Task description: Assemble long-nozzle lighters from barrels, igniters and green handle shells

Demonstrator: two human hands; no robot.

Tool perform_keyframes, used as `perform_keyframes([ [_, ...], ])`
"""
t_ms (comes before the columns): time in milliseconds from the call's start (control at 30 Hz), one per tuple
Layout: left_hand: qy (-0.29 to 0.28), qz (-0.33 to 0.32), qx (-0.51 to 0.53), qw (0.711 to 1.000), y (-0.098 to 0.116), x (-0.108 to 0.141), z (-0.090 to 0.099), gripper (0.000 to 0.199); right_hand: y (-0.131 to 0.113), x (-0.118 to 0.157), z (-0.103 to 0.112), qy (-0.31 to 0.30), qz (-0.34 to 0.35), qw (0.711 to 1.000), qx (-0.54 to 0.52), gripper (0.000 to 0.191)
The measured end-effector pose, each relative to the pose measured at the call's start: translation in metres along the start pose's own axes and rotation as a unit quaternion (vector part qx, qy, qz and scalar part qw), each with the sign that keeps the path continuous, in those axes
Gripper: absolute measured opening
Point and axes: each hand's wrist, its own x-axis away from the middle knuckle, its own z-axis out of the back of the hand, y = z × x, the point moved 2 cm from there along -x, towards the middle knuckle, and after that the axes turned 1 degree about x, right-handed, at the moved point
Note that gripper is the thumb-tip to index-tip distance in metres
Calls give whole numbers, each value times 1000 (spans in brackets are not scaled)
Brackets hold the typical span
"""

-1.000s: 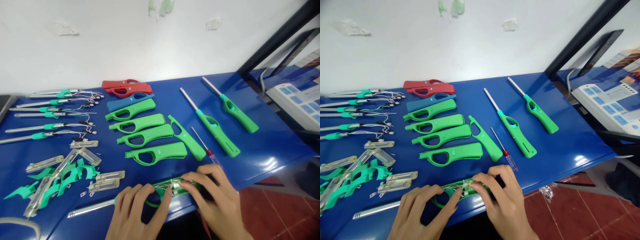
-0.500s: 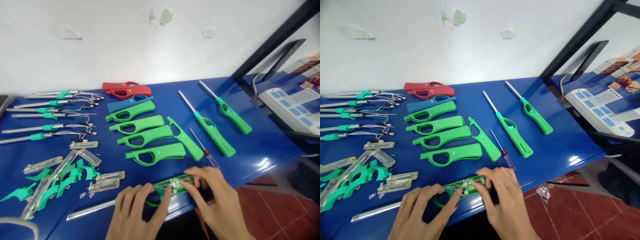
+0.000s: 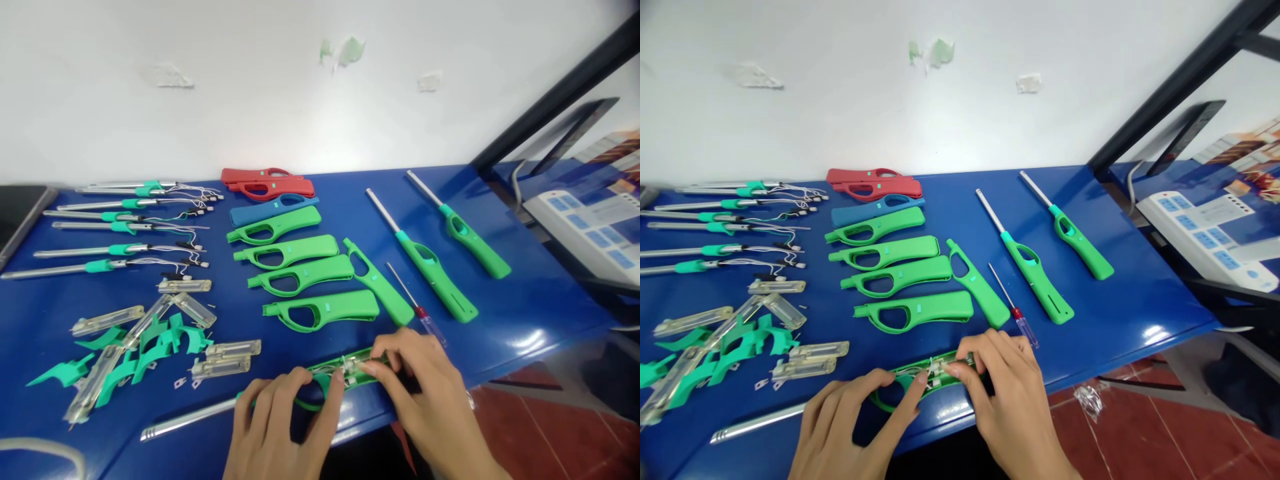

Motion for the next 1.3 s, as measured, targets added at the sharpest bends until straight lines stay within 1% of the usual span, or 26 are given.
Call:
perform_keyframes([
  [133, 31, 6, 21, 999, -4, 1, 0, 37, -1, -1, 0, 1, 8, 1000, -1, 24],
  [233, 34, 18, 47, 998, -2, -1, 1, 32, 0, -1, 0, 4, 9, 1000, -2, 24],
  [333, 36, 31, 56, 997, 0, -1, 3, 31, -1, 0, 0, 6, 8, 1000, -4, 24],
  [400, 36, 33, 54, 997, 0, 0, 2, 32, -1, 0, 0, 6, 7, 1000, -5, 25],
  [567, 39, 8, 42, 998, -3, 2, -1, 29, 0, 0, -1, 7, 5, 1000, -9, 25],
  [667, 30, 12, 40, 999, -3, 1, -1, 28, 1, 0, 0, 6, 6, 1000, -9, 25],
  [900, 21, 28, 30, 999, 4, -3, 1, 26, 0, 1, 0, 5, 9, 1000, -6, 19],
  [1133, 26, 15, -9, 1000, 12, -4, -2, 26, -1, 2, 0, 10, 16, 1000, 0, 16],
  [1300, 20, 15, -10, 1000, 12, -3, -3, 26, -3, 2, 0, 22, 25, 999, 9, 15],
])
